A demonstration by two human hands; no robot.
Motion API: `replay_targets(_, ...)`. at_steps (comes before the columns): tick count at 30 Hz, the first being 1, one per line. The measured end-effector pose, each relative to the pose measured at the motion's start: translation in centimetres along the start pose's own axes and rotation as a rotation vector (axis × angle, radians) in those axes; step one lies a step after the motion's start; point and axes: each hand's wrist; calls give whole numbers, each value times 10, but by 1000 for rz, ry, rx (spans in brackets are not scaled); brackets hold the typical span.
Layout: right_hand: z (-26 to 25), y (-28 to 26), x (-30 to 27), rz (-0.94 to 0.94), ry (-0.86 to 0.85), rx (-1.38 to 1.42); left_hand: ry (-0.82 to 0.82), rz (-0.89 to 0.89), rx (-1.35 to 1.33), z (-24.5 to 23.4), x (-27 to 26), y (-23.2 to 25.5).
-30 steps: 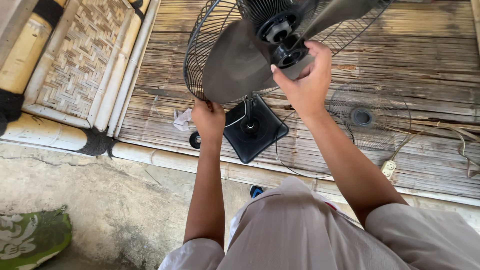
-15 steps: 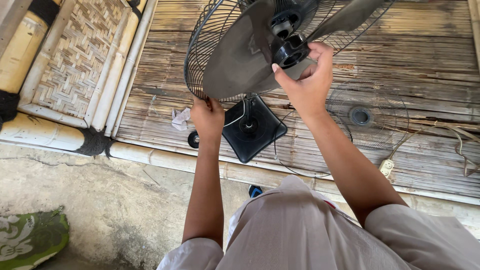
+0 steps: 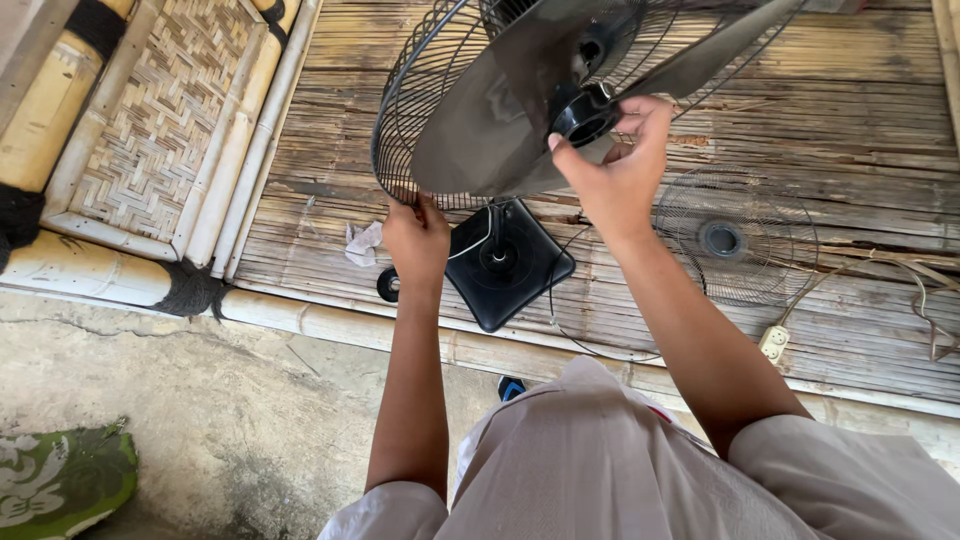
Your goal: The person unplugs a standing fan and uses a screwdriver to loosen screws on the front grille. They remove the front grille, unscrew the fan blade nut, and take off the blade and rear grille, leaving the motor housing exposed.
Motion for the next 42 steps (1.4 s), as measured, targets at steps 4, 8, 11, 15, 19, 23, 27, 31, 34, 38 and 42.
replay_targets(4, -7, -11, -4, -101, 3, -42, -15, 6, -28, -5, -3, -6)
replay_targets(8, -11, -16, -3, -163, 30, -193, -122, 66, 87, -22, 7, -8)
replay_targets(11, -11, -17, -1, -263, 57, -303, -178, 9, -151, -39, 29, 15)
replay_targets(15, -9, -15, 2, -303, -13, -320, -269, 67, -344, -54, 64, 71)
replay_targets(19, -2, -14, 5, -325, -13, -312, -358, 282, -318, -46, 102, 131)
replay_targets(23, 5, -19, 11, -307, -32, -274, -332, 263, 99, -27, 138, 169)
replay_targets(27, 10, -19, 22, -177, -53, -349, -244, 716, 83, -4, 155, 180)
replay_targets(31, 8, -18, 24, -232, 3, -376, -130, 683, 300, 21, 156, 179)
replay_targets(34, 5, -18, 23, -258, 28, -388, -55, 630, 419, 31, 151, 178)
replay_targets(38, -3, -16, 21, -246, 20, -410, -22, 623, 435, 39, 144, 178)
replay_targets(42, -10, -15, 16, -250, 34, -411, -17, 629, 427, 41, 146, 176)
Point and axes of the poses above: each hand's wrist, its own x-axis towards the middle knuckle, its own z-axis out of the palm, y = z × x, and after that the axes turned 15 degrees about -x, right-handed
